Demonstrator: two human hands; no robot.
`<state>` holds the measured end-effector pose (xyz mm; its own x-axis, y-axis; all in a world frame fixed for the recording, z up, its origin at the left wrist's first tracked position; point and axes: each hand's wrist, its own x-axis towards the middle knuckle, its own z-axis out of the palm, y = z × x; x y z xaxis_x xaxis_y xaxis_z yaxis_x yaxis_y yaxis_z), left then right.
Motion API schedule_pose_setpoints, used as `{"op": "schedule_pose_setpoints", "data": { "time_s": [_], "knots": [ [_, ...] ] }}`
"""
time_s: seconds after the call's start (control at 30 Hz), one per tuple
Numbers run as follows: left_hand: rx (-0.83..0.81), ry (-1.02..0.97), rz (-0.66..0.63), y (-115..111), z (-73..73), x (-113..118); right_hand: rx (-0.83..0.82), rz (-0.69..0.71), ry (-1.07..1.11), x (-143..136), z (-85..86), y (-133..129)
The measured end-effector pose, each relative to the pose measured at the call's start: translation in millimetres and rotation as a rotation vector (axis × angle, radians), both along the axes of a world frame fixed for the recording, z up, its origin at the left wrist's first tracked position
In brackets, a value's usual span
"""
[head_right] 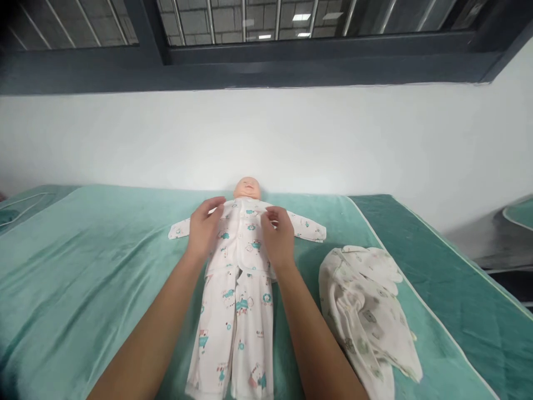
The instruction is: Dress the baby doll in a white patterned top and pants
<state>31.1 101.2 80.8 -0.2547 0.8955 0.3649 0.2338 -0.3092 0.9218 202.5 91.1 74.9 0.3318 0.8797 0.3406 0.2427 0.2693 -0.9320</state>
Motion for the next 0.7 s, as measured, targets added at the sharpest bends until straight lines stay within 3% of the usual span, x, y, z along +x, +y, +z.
{"op": "schedule_pose_setpoints", "data": {
  "time_s": [0.1,0.2,0.33,0.7],
  "knots": [
    [-0.035,0.232,-0.062,37,5.5,12,-0.109,0.124,-0.153,-11,13.2,38],
    [-0.068,0.395,-0.076,58,-3.6,18,-0.188,0.172,-0.273,-15,10.2,64],
    [-0.061,0.439,-0.088,58,-12.9,19,-0.183,0.18,-0.295,-13,2.2,69],
    [-0.05,0.351,-0.116,51,-16.9,19,-0.116,0.128,-0.243,-10,-3.9,66]
  ]
}}
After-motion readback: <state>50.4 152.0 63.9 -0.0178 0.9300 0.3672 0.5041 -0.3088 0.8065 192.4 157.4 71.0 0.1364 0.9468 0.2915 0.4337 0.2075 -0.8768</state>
